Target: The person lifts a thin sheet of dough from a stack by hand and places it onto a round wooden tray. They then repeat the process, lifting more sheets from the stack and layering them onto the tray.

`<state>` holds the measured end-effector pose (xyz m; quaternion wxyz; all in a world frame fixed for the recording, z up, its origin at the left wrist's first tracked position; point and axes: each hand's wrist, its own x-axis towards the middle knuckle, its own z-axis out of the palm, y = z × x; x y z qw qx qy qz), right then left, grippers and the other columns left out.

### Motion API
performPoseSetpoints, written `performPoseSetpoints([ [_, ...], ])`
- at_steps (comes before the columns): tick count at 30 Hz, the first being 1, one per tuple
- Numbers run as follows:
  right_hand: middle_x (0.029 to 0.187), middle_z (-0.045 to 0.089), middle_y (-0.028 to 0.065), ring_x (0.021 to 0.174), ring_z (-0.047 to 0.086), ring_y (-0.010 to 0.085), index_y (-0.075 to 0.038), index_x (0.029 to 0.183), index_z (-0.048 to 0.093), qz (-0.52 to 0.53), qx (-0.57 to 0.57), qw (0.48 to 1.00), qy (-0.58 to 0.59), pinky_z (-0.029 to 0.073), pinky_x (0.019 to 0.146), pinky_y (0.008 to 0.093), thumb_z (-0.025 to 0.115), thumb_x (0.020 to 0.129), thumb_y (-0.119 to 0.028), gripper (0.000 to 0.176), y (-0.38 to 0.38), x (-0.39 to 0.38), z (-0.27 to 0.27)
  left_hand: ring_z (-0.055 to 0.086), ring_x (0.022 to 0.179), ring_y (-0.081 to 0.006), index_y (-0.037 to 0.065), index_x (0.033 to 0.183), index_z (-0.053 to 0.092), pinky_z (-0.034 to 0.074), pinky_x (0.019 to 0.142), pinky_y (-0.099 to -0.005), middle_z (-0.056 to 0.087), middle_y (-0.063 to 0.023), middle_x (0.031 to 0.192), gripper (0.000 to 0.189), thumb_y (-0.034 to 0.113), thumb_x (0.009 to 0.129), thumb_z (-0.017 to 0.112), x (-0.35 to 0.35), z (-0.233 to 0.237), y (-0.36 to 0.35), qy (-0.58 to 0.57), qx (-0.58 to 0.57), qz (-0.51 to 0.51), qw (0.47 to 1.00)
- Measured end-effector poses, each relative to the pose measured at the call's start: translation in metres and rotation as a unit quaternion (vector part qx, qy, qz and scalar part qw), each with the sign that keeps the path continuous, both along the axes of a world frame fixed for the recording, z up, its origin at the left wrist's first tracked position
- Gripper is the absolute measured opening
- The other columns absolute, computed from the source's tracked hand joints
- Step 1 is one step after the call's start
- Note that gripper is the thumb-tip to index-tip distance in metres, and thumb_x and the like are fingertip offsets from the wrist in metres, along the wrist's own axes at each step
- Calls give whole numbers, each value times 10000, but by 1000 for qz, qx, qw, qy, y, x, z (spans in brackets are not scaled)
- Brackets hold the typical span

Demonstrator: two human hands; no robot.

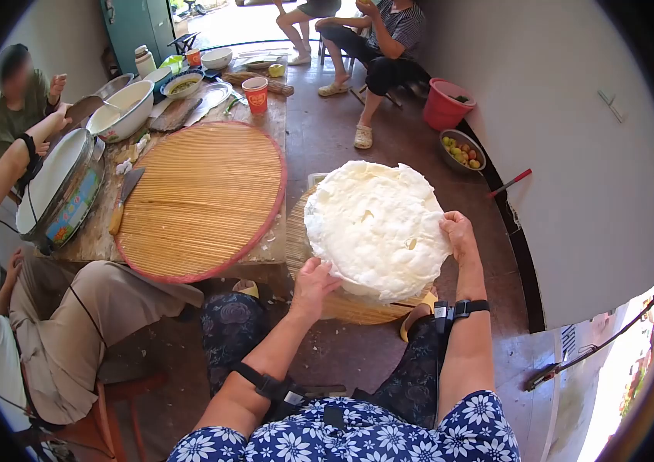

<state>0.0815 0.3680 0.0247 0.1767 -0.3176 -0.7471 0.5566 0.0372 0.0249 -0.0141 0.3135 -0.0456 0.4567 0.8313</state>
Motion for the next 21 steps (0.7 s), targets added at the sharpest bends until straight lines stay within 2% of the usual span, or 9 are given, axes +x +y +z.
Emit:
performPoseSetpoints([
  [5, 763, 597, 4, 665, 531, 93, -15, 875, 610, -21, -18, 999, 30, 454, 636, 252, 604, 776, -58, 108, 8, 4, -12, 638, 755, -170, 43, 1109, 504, 509, 742, -303, 609, -57, 903, 243, 178, 908, 526, -1, 4, 1, 18, -56, 5, 998],
  [7, 785, 614, 4, 669, 541, 89, -20, 894, 618, -18, 37, 999, 18, 460, 644, 253, 598, 774, -57, 127, 7, 4, -11, 645, 737, -171, 47, 1079, 520, 509, 713, -293, 615, -65, 908, 218, 171, 901, 529, -2, 5, 1, 43, -60, -1, 997],
  [11, 835, 640, 24, 720, 577, 103, -23, 940, 627, -26, 56, 997, 44, 471, 683, 258, 616, 746, -68, 200, 17, 0, -23, 646, 722, -168, 52, 1069, 525, 509, 680, -284, 618, -67, 903, 210, 162, 890, 536, -5, 5, 3, 72, -96, -8, 993],
  [13, 893, 656, 58, 797, 607, 139, -27, 979, 630, -52, 99, 994, 0, 475, 736, 268, 633, 708, -75, 275, 19, -1, -31, 645, 718, -166, 61, 1065, 529, 504, 650, -274, 616, -63, 894, 205, 156, 884, 540, -5, 5, 1, 59, -107, -19, 992],
  [14, 959, 663, 104, 892, 626, 191, -29, 1008, 630, -55, 71, 996, -20, 472, 798, 292, 627, 680, -70, 330, 24, -4, -35, 645, 718, -166, 61, 1065, 529, 504, 650, -274, 616, -63, 894, 205, 156, 884, 540, -6, 7, -1, 78, -110, -20, 991],
  [17, 915, 652, 78, 845, 611, 163, -27, 990, 630, -52, 134, 988, -54, 474, 776, 277, 586, 681, -7, 312, 19, -3, -30, 639, 715, -165, 62, 1092, 508, 502, 641, -274, 604, -49, 877, 233, 149, 879, 545, -8, 15, -3, 70, -156, -50, 984],
  [19, 956, 658, 118, 892, 625, 208, -33, 1008, 629, -61, 156, 984, -69, 471, 809, 300, 590, 676, -25, 334, 9, 0, -19, 633, 770, -156, 58, 1117, 476, 495, 629, -262, 600, -66, 959, 289, 133, 855, 573, -12, 22, -5, 98, -216, -22, 971],
  [20, 980, 655, 135, 919, 624, 227, -35, 1012, 628, -58, 176, 980, -79, 469, 821, 308, 589, 679, -33, 335, 5, 1, -15, 587, 953, -188, 31, 1211, 427, 486, 757, -290, 550, -129, 1128, 429, 104, 823, 594, -16, 24, -7, 115, -252, -3, 961],
  [21, 1003, 651, 152, 945, 623, 246, -36, 1015, 628, -55, 196, 975, -90, 467, 832, 315, 588, 682, -41, 336, 3, 2, -13, 587, 953, -188, 31, 1211, 427, 486, 757, -290, 550, -129, 1128, 429, 104, 823, 594, -22, 25, -6, 118, -253, -6, 960],
])
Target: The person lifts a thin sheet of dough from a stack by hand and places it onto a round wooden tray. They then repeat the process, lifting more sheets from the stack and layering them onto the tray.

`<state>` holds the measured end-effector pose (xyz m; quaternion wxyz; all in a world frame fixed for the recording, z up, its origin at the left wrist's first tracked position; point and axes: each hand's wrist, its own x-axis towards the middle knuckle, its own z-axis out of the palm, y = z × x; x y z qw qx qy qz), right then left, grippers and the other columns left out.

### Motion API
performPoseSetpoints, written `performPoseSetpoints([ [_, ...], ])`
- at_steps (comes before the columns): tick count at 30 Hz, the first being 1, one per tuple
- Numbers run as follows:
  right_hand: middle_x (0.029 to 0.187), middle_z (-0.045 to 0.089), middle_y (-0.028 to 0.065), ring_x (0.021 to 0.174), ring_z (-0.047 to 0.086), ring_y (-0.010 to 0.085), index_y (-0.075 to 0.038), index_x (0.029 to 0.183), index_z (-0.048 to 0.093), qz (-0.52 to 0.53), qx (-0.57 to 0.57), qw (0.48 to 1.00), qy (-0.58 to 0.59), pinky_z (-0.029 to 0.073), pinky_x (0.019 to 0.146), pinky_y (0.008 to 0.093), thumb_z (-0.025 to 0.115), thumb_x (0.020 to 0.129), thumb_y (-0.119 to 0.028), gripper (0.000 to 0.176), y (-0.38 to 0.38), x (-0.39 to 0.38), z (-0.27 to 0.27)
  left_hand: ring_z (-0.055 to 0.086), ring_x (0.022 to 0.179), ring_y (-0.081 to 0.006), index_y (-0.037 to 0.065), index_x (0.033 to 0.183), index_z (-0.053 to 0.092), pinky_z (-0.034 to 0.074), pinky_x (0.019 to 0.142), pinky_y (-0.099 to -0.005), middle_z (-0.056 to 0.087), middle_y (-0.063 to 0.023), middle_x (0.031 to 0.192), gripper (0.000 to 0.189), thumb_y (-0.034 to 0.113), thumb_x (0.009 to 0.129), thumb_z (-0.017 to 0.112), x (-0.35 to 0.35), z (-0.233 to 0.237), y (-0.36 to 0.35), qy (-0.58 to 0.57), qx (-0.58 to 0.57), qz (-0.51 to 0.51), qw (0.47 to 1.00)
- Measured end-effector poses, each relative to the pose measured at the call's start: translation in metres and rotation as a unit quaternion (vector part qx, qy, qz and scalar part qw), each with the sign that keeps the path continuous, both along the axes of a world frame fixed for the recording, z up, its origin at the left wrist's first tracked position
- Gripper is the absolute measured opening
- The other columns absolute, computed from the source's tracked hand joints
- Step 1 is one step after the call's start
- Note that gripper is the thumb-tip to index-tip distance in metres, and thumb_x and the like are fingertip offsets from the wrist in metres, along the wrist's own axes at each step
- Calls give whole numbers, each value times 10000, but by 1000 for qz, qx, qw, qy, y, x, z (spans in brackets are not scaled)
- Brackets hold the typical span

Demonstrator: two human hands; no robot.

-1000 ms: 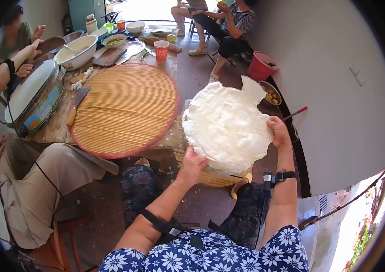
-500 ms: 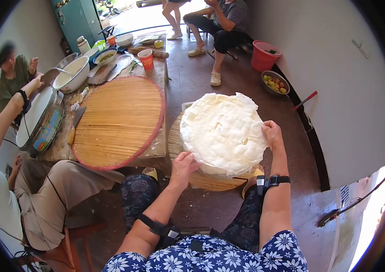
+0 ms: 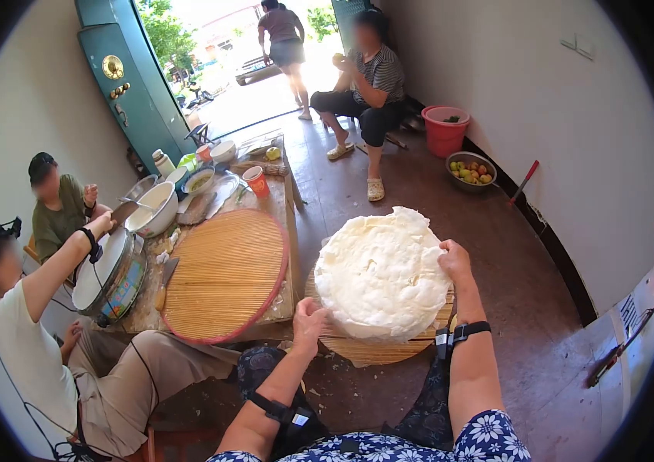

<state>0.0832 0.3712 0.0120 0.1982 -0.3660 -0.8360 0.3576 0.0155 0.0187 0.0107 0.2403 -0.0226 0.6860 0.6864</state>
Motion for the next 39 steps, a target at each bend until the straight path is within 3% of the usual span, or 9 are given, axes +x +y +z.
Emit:
performPoseSetpoints([
  [3, 1026, 644, 165, 966, 618, 265, -38, 1018, 627, -3, -11, 1000, 5, 464, 840, 319, 587, 686, -54, 335, 1, 1, -2, 403, 1203, -251, 8, 1358, 321, 329, 1004, -333, 395, -174, 1342, 629, 92, 798, 595, -16, -8, 3, 130, -45, 25, 990],
  [7, 1008, 638, 180, 970, 608, 303, -75, 1041, 616, 21, 22, 999, 13, 466, 829, 369, 563, 715, -80, 330, 6, 0, -9, 384, 1242, -247, -23, 1346, 325, 304, 1029, -311, 386, -158, 1365, 633, 93, 787, 600, -32, -19, 15, 275, -169, -2, 947],
  [9, 999, 640, 177, 958, 612, 299, -68, 1033, 616, 45, 44, 997, 42, 469, 811, 365, 556, 713, -73, 326, 11, -3, -16, 382, 1206, -346, -17, 1292, 357, 302, 1030, -391, 420, -221, 1266, 593, 133, 775, 605, -41, -25, 19, 383, -178, 5, 907],
  [18, 906, 653, 139, 837, 631, 246, -45, 1060, 601, 67, -133, 981, 128, 480, 759, 335, 589, 716, -105, 350, 5, -1, 6, 474, 1134, -212, 31, 1366, 330, 377, 959, -301, 448, -141, 1294, 586, 26, 810, 514, -56, -39, 29, 248, -151, -37, 956],
  [20, 920, 660, 129, 846, 633, 231, -34, 1059, 606, 7, 15, 1000, 12, 480, 763, 325, 599, 727, -118, 342, 0, 1, 11, 408, 1238, -277, 0, 1343, 353, 304, 1040, -339, 415, -186, 1341, 631, 54, 740, 527, -57, -32, 28, 206, -127, -44, 969],
  [24, 930, 664, 122, 850, 634, 219, -28, 1036, 620, -40, 46, 997, 55, 480, 769, 316, 605, 743, -133, 312, 16, 5, -10, 501, 1088, -238, 18, 1328, 376, 403, 931, -321, 490, -155, 1234, 604, 34, 743, 524, -49, -8, 28, 146, -87, -52, 984],
  [31, 974, 645, 70, 838, 594, 134, -21, 1108, 587, -60, -139, 978, 144, 479, 715, 274, 582, 824, -286, 389, 28, 18, -16, 506, 1081, -231, 22, 1324, 380, 411, 916, -318, 499, -151, 1216, 610, 5, 729, 516, -56, -22, 29, 177, -77, -44, 980],
  [36, 1066, 624, 197, 1000, 599, 302, 13, 1153, 546, 9, 5, 997, 79, 444, 870, 348, 511, 856, -375, 490, 15, 12, -32, 496, 1129, -239, 5, 1322, 377, 396, 943, -316, 486, -167, 1255, 618, 10, 718, 509, -52, -12, 32, 176, -85, -48, 980],
  [39, 1064, 617, 214, 1019, 592, 311, 9, 1164, 535, 61, 22, 996, 55, 439, 878, 358, 495, 860, -356, 477, 21, 12, -46, 472, 1125, -206, -6, 1325, 363, 365, 963, -304, 479, -122, 1236, 613, -28, 725, 490, -61, -29, 30, 189, -93, -50, 976],
])
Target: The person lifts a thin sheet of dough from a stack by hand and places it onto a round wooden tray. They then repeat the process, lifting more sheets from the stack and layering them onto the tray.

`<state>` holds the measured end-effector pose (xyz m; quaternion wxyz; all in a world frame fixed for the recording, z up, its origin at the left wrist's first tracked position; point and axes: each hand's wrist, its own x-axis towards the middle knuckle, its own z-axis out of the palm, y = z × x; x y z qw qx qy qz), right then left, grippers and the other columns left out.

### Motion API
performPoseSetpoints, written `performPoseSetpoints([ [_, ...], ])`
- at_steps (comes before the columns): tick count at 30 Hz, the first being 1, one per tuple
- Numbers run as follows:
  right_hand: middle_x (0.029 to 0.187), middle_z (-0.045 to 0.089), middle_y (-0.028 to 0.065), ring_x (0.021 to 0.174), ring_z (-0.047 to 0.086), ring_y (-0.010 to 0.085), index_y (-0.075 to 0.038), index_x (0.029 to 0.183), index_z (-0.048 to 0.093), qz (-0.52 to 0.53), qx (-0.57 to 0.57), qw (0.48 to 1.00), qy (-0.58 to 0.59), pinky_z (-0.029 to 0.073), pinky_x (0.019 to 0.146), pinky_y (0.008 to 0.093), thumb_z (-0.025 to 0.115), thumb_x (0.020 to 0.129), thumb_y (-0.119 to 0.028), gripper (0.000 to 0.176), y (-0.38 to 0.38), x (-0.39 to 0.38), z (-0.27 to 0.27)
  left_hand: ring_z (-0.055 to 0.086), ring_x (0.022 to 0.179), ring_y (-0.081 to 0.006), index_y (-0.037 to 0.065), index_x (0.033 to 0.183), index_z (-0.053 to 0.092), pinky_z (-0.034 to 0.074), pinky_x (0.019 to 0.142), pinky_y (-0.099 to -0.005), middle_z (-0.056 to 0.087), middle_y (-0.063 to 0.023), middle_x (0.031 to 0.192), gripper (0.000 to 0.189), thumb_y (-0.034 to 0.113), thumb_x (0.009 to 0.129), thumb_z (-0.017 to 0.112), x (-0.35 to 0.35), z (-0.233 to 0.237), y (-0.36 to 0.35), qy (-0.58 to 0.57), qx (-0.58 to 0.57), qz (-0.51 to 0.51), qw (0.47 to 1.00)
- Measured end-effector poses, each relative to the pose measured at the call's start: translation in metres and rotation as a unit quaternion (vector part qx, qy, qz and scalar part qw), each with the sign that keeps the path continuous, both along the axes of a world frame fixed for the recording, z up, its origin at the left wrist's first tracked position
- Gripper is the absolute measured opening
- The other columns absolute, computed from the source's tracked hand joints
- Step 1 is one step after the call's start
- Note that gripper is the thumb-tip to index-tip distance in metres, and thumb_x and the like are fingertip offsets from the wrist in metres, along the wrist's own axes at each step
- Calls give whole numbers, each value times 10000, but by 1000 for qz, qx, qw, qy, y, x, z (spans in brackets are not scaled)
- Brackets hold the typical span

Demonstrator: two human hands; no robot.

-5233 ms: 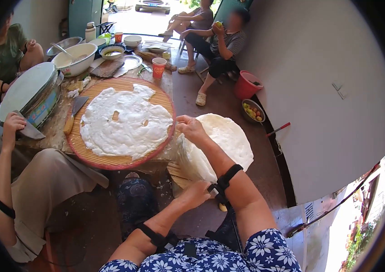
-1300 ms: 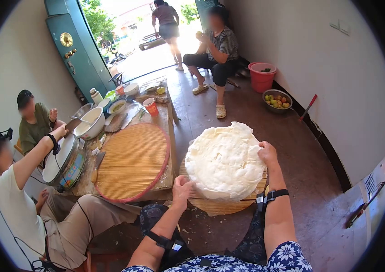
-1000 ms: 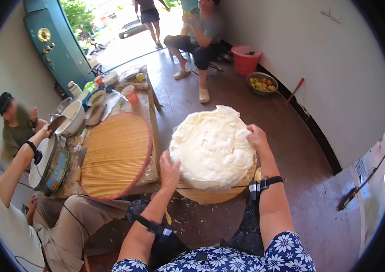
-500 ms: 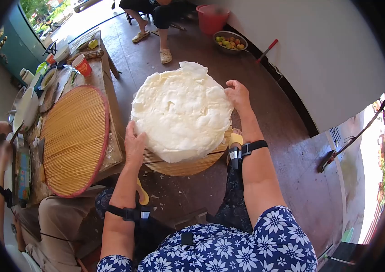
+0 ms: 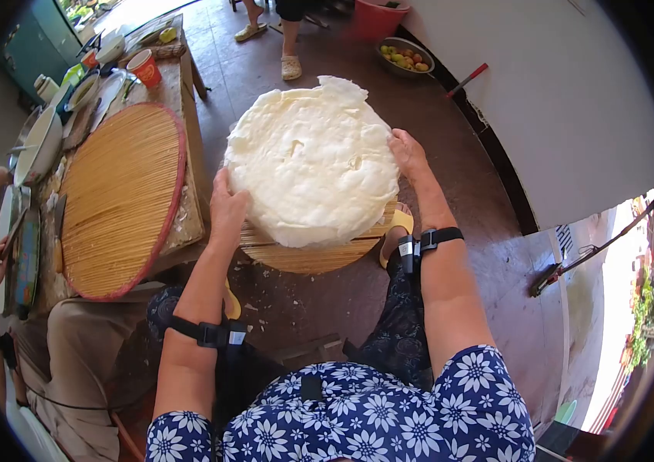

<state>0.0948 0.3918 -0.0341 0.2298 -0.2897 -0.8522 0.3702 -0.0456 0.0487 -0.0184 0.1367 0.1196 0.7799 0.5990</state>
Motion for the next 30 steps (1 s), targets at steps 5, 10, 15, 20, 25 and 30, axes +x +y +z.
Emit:
performPoseSetpoints([
  [5, 1077, 606, 222, 1026, 584, 313, 6, 1182, 522, 35, 5, 999, 17, 435, 881, 354, 473, 864, -323, 460, 3, -2, -17, 478, 1107, -198, -4, 1332, 354, 370, 959, -297, 470, -127, 1258, 626, -4, 725, 507, 1, -2, -1, 1, -18, 19, 1000],
  [10, 1102, 592, 229, 1049, 572, 311, 6, 1213, 496, 53, 10, 998, 14, 426, 895, 352, 468, 864, -301, 465, -4, -2, -7, 471, 1132, -208, -4, 1336, 355, 362, 971, -290, 465, -136, 1273, 626, 12, 728, 503, -1, -4, 1, 30, -32, 12, 999],
  [15, 1112, 588, 233, 1059, 565, 324, 5, 1219, 491, 32, 53, 998, -5, 428, 893, 360, 458, 879, -302, 459, -3, -1, -9, 448, 1190, -259, -15, 1326, 365, 336, 1011, -319, 454, -172, 1294, 621, 46, 726, 514, 2, 2, 2, 75, -68, 13, 995],
  [20, 1117, 584, 225, 1041, 562, 349, -11, 1184, 522, 10, 105, 993, -51, 437, 879, 388, 532, 863, -264, 409, -8, 3, 7, 356, 1260, -339, 6, 1303, 400, 279, 1063, -376, 394, -208, 1333, 574, 96, 755, 550, 8, 5, -2, 227, -162, 6, 960],
  [25, 1100, 585, 196, 1023, 550, 354, -34, 1171, 543, 6, 253, 967, -19, 445, 865, 411, 543, 859, -223, 364, -31, -24, 60, 353, 1257, -364, 38, 1207, 513, 257, 1051, -452, 435, -186, 1303, 451, 143, 775, 589, 21, 21, -4, 381, -256, -76, 885],
  [30, 1135, 570, 171, 1007, 546, 356, -58, 1186, 542, 65, 316, 945, -55, 441, 878, 424, 565, 855, -229, 373, -42, -82, 85, 399, 1240, -356, 129, 1094, 583, 252, 1030, -532, 498, -127, 1254, 301, 193, 801, 602, 37, 27, -2, 405, -292, -152, 853],
])
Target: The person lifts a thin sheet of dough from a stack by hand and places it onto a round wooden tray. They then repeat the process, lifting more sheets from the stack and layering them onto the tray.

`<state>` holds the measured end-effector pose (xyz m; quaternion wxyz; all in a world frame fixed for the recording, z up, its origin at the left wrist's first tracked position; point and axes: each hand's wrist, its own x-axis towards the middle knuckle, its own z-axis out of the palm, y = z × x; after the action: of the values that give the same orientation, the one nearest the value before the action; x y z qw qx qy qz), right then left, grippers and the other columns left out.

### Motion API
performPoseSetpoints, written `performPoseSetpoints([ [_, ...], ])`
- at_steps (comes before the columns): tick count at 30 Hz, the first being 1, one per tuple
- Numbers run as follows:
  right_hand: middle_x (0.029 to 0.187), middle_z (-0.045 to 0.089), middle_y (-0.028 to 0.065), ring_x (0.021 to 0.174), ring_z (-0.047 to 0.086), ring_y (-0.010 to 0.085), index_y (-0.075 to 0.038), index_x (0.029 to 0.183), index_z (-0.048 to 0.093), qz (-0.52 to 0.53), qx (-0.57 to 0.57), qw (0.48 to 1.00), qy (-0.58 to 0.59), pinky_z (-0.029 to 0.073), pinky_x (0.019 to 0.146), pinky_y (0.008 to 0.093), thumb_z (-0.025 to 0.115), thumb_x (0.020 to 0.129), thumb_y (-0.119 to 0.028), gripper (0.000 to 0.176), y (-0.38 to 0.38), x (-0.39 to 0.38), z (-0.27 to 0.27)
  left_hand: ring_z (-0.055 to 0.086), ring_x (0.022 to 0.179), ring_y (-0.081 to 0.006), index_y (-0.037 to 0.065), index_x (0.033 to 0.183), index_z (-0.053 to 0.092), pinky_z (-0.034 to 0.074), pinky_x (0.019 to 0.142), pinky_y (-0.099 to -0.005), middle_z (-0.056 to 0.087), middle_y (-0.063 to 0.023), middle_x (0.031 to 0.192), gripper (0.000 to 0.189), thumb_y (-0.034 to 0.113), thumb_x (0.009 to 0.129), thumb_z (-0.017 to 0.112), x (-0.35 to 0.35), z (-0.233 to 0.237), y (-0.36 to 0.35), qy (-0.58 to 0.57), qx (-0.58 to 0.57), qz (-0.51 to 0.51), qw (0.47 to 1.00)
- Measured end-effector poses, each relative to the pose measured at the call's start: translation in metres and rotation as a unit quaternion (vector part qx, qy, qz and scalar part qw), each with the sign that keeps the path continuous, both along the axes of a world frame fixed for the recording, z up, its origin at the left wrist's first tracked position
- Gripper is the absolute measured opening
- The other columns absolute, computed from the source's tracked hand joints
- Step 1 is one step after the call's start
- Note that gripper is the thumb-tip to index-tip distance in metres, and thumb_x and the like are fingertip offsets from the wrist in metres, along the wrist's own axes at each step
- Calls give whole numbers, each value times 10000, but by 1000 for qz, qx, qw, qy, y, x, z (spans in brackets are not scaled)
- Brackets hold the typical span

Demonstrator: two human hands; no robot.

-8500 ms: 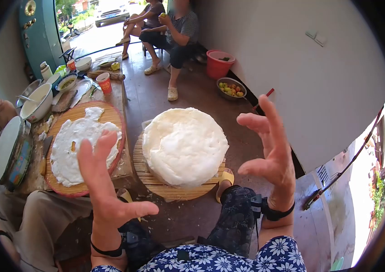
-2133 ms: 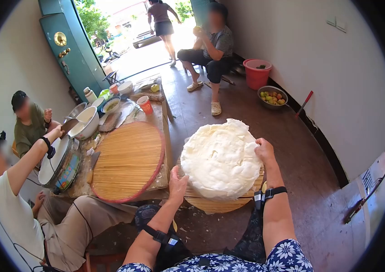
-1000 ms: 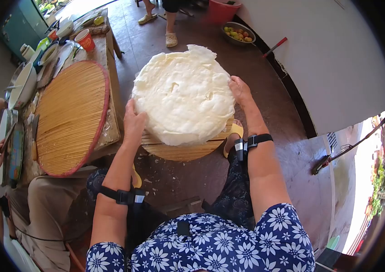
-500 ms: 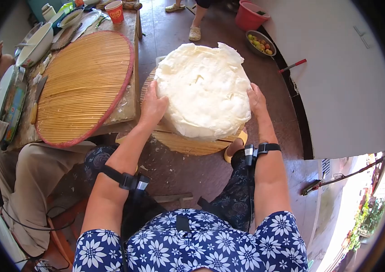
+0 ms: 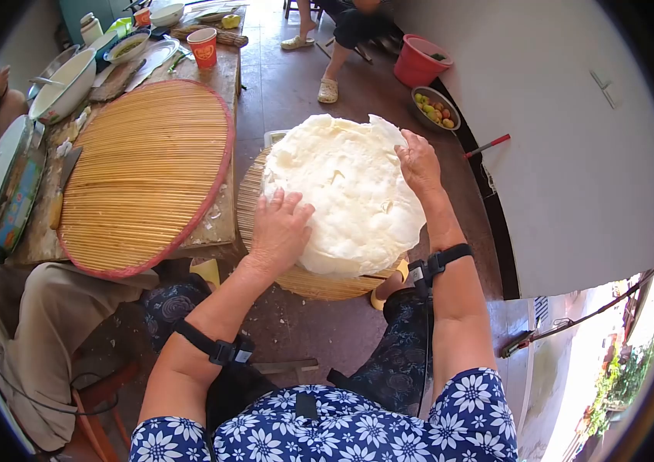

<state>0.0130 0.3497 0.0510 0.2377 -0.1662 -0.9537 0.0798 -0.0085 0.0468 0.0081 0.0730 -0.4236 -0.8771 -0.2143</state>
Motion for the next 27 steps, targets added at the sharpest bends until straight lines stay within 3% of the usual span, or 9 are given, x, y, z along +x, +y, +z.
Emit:
performPoseSetpoints([
  [7, 1155, 565, 148, 1071, 523, 361, -105, 1229, 507, -66, -22, 991, -114, 436, 895, 454, 549, 862, -343, 439, 8, -46, -22, 438, 1208, -365, 141, 1028, 595, 261, 1001, -567, 531, -116, 1192, 210, 223, 839, 554, 4, -11, 0, 40, -26, 3, 999],
  [9, 1176, 556, 147, 1098, 513, 356, -120, 1221, 508, -63, -53, 971, -225, 430, 909, 457, 534, 866, -382, 442, 9, -46, -25, 440, 1206, -368, 140, 1026, 594, 260, 997, -572, 533, -114, 1182, 207, 224, 843, 548, 4, -14, 1, 39, -26, 7, 999],
  [19, 1174, 558, 159, 1087, 523, 353, -98, 1166, 553, -52, -23, 985, -161, 432, 907, 455, 529, 871, -349, 388, -2, -33, -15, 407, 1221, -398, 98, 1076, 564, 287, 1006, -540, 487, -159, 1231, 262, 184, 830, 540, 3, -13, 4, 4, 6, -10, 1000],
  [24, 1066, 601, 177, 1007, 556, 358, -76, 1076, 609, 36, -28, 996, -79, 447, 856, 444, 598, 811, -242, 312, -28, 3, 7, 365, 1246, -412, 84, 1140, 530, 282, 1025, -519, 434, -185, 1285, 342, 163, 809, 560, 3, -8, 1, -36, 44, -8, 998],
  [27, 1033, 606, 178, 973, 562, 356, -73, 1072, 606, 38, -20, 996, -79, 453, 833, 443, 618, 786, -206, 315, -42, 37, 12, 344, 1257, -418, 78, 1168, 511, 273, 1032, -520, 411, -191, 1304, 387, 165, 797, 578, 3, -3, -2, -43, 8, -17, 999],
])
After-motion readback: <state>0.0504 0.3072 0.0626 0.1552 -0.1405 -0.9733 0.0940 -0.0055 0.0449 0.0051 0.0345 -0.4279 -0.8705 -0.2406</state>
